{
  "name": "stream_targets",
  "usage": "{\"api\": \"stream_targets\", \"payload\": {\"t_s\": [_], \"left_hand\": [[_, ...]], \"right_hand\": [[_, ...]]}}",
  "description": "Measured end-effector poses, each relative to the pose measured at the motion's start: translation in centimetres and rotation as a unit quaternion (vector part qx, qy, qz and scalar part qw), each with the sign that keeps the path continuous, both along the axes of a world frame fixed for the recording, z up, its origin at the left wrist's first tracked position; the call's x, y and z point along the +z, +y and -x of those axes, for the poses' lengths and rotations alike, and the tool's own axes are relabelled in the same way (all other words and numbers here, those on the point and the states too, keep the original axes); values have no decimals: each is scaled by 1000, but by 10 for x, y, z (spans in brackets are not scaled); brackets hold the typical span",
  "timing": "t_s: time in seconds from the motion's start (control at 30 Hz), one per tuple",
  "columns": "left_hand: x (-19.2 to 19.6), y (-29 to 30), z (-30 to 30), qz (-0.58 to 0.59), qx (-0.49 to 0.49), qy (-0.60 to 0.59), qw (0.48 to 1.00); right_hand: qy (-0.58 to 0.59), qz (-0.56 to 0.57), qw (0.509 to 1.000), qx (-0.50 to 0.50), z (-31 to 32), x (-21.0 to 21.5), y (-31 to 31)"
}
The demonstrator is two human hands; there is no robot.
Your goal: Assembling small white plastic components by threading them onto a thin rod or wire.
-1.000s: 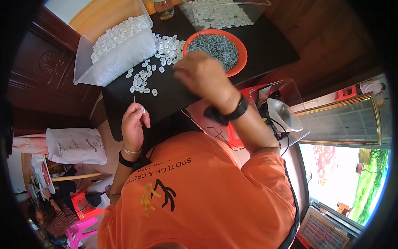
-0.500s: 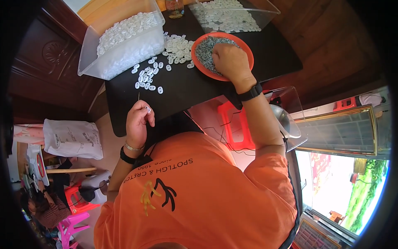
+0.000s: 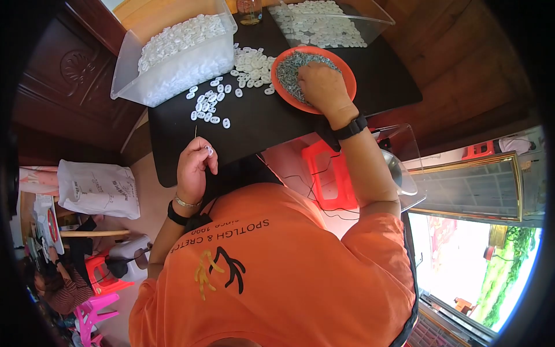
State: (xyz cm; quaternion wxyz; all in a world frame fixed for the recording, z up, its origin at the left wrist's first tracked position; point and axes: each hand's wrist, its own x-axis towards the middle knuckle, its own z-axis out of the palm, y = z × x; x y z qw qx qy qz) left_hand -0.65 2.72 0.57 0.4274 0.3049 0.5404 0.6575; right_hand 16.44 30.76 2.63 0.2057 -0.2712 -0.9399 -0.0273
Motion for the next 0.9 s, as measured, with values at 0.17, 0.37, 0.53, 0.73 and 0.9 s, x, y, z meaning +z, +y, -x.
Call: {"api": "stream_targets", "payload": {"t_s": [0.17,0.37,0.53,0.73,0.9], "left_hand": [[-1,1,0,-3,-1,0,1000],[-2,0,1,0,-3,-2,1000],[-1,-1,1,-7,-4,-8,1000],[-3,0,2,-10,-9,-9,1000],[-4,-2,2,-14,-7,-5,1000]], "right_hand": [[62,10,998,1,-4,1,3],[120,120,985,-36,-1,15,-2],[221,175,959,-5,-2,7,5],[327,365,871,43,-6,6,10],[265,207,942,-14,-4,11,0]]}}
